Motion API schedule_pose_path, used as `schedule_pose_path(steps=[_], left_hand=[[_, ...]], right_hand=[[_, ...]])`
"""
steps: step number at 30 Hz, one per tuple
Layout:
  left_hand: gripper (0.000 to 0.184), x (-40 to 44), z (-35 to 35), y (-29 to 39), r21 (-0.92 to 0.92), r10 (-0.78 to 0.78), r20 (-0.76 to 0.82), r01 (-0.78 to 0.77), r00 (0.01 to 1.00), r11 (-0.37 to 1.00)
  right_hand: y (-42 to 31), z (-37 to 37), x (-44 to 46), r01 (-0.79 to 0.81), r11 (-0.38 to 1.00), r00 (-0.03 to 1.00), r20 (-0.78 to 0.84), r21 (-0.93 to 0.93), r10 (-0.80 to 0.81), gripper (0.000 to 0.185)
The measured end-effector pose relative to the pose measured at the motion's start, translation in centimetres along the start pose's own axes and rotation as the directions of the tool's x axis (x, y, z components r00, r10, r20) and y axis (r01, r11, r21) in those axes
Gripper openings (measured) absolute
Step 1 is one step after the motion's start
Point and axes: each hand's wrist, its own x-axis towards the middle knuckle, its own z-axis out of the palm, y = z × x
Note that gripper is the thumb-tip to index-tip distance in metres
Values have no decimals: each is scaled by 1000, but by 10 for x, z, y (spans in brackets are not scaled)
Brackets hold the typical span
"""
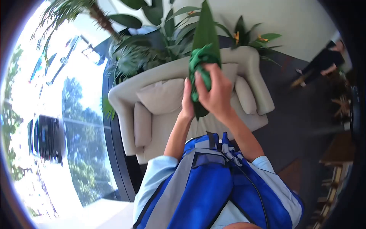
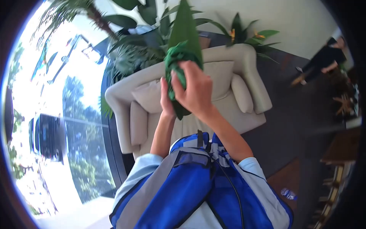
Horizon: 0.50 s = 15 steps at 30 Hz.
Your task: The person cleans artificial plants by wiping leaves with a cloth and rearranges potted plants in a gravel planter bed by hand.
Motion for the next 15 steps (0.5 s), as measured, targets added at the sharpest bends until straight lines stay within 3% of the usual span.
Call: schedule_pose_path(steps=[1,2,3,4,6,8,10,11,12,13,14,15], left_hand=[[66,9,13,6,-148,9,7,-8,1000,989],[68,7,29,20,-18,98,22,-97,995,995],[72,8,31,26,-63,163,40,-160,986,985],[74,19,28,34,-598,326,382,-38,865,801],[79,5,25,50,-601,348,269,-126,898,790],[81,-6,24,53,-726,303,270,-13,914,687],[85,3,21,47,-772,290,231,-7,929,635],[89,-2,19,47,-817,294,179,-25,939,577],[89,-8,25,51,-815,276,171,-22,946,580],[93,-7,35,58,-592,272,160,-128,949,796],[97,-3,39,62,-308,273,157,-216,949,926],[97,-1,33,63,-311,257,165,-197,952,930]], right_hand=[[4,4,5,42,999,999,-22,9,-42,19],[1,5,-1,84,996,996,0,35,-84,19],[-8,1,-13,121,990,991,53,79,-125,20],[-16,3,-19,152,981,982,94,117,-164,20],[-25,5,-18,153,980,970,173,125,-173,20],[-24,-5,-14,179,982,954,232,63,-189,21],[-22,2,-1,153,977,985,61,147,-163,23],[-26,4,-4,140,981,988,53,131,-148,25],[-29,3,-13,119,984,990,56,133,-127,25],[-31,2,-23,136,980,980,123,146,-155,26],[-31,-1,-34,155,976,965,187,156,-183,27],[-30,-5,-43,77,982,949,288,173,-126,28]])
